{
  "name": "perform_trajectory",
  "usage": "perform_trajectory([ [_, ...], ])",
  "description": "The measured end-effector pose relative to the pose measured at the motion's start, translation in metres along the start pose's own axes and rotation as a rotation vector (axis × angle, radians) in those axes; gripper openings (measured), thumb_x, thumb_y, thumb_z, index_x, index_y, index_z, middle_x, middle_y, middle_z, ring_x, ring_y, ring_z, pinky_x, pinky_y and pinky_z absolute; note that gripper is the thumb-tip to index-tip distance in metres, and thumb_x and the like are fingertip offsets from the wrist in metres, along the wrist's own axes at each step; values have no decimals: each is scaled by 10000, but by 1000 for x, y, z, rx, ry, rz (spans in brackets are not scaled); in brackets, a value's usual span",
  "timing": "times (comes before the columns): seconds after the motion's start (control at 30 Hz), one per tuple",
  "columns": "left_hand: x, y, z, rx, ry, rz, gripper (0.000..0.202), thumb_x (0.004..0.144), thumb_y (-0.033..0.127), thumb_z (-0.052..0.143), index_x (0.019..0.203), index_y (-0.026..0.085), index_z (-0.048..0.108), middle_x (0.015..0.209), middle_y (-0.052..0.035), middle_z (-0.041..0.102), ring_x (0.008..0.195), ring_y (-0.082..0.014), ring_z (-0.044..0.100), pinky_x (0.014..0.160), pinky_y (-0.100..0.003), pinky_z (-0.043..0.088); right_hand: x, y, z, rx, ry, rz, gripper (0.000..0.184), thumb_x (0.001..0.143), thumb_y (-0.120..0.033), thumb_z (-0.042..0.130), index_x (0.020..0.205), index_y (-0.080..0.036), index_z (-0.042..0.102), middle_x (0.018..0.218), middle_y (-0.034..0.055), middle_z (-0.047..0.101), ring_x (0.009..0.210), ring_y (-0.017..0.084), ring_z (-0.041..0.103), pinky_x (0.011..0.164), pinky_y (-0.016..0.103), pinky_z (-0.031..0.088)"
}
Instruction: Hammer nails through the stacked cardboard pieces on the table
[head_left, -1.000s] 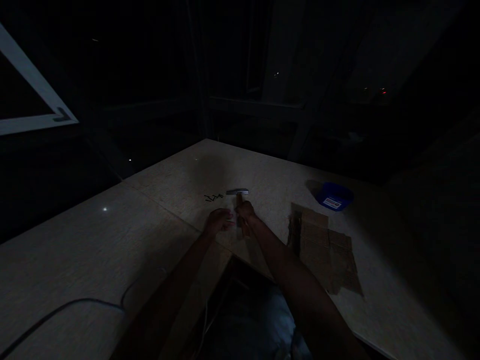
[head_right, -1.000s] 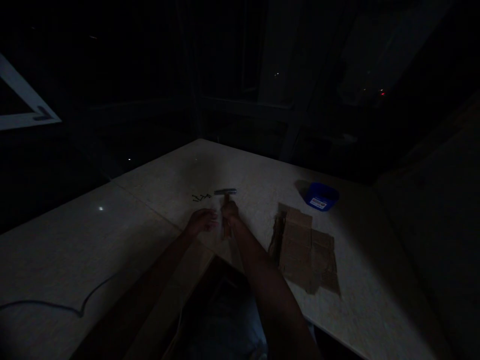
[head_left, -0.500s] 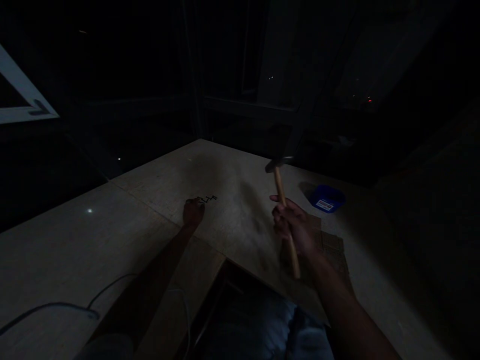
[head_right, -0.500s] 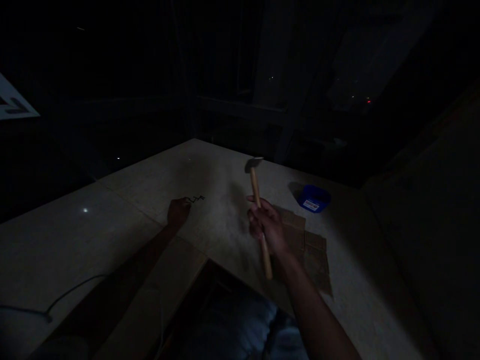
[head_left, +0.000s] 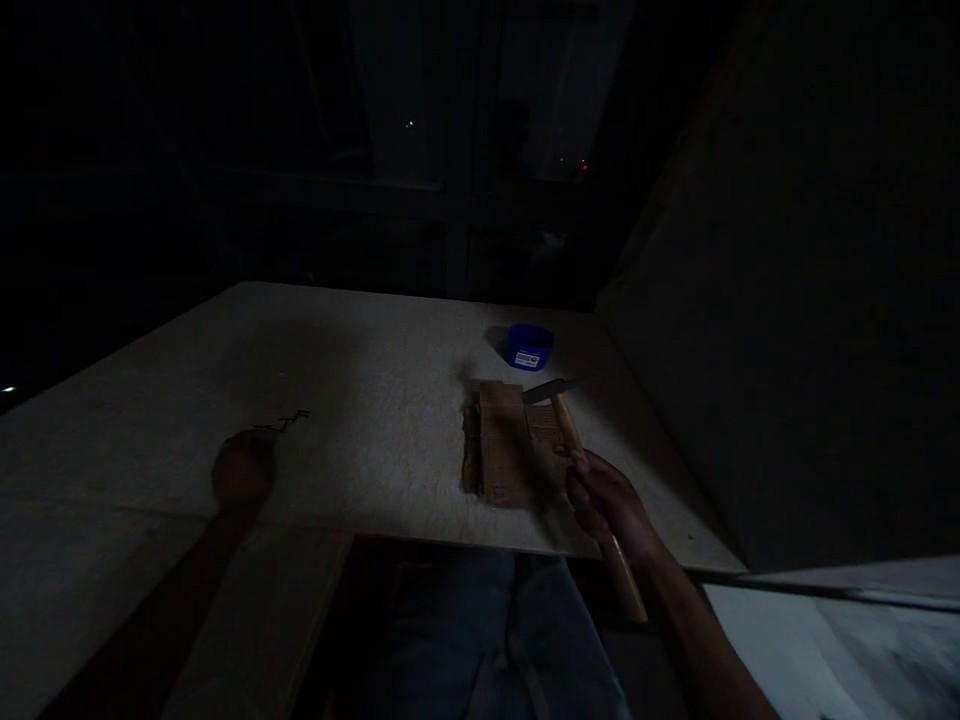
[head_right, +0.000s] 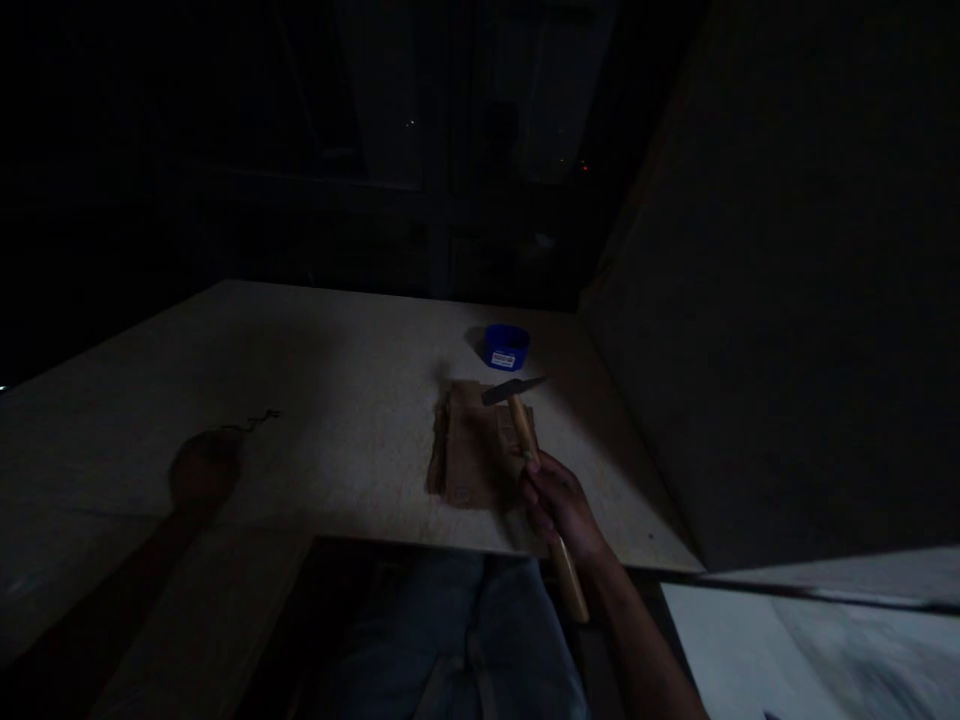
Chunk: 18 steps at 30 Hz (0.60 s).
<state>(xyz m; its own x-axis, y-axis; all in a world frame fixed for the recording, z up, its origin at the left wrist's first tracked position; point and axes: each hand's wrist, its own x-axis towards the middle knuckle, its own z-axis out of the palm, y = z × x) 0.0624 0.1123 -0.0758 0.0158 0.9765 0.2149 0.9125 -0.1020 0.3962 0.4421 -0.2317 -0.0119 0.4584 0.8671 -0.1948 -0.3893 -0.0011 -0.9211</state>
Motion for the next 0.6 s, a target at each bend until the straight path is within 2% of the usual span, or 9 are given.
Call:
perform_trajectory([
  [0.07,-11,21,1,-108,54,58,304,923,351,415,972,185,666,1092,-110,715,992,-308,658,889,-442,518,-4,6,-7,8,23,13,426,778,-502,774,1054,-193,677,561,-83,477,310,11,266,284,140,194],
  [0.13,-28,56,2,-280,66,151,244,895,376,467,962,241,659,1064,-25,732,994,-269,664,920,-431,515,-4,12,-13,25,45,30,437,761,-506,786,1038,-186,678,557,-86,473,307,12,271,281,142,192],
  [0.17,-39,78,3,-369,49,206,232,866,372,494,921,229,668,1029,-35,740,996,-267,666,936,-426,509,-4,14,-15,32,55,36,456,747,-515,794,1037,-183,678,550,-90,468,303,12,271,279,142,190],
  [0.23,-64,126,4,-553,-86,283,280,829,437,551,882,207,701,967,-55,752,940,-248,680,917,-389,518,-3,20,-20,35,70,50,506,717,-539,807,1049,-180,676,538,-95,463,297,14,269,275,143,191],
  [0.3,-91,174,5,-715,-247,284,315,792,485,605,877,205,723,882,-47,754,820,-213,682,795,-334,544,-3,25,-25,29,72,64,532,701,-546,815,1059,-178,676,534,-97,465,297,15,269,273,143,196],
  [0.37,-114,213,6,-854,-431,270,336,754,503,650,863,197,735,745,-35,731,672,-177,647,643,-286,533,-5,29,-31,20,75,76,528,706,-538,813,1070,-180,677,546,-94,473,303,17,280,272,140,202],
  [0.4,-124,227,8,-901,-522,278,348,734,506,678,870,192,740,731,-33,728,641,-165,632,611,-274,525,-6,30,-34,16,79,81,529,709,-534,812,1080,-183,677,555,-92,477,305,17,286,272,139,205],
  [0.5,-142,250,14,-993,-686,282,406,679,519,751,895,175,751,777,-45,739,646,-153,631,597,-263,525,-8,34,-43,-3,89,97,563,701,-541,811,1116,-186,676,565,-92,478,306,19,303,269,140,214],
  [0.6,-148,253,23,-993,-748,268,410,673,502,775,915,172,760,829,-59,754,676,-155,644,618,-259,530,-6,34,-49,-30,92,109,575,702,-541,803,1134,-182,678,562,-91,475,305,27,316,265,148,215],
])
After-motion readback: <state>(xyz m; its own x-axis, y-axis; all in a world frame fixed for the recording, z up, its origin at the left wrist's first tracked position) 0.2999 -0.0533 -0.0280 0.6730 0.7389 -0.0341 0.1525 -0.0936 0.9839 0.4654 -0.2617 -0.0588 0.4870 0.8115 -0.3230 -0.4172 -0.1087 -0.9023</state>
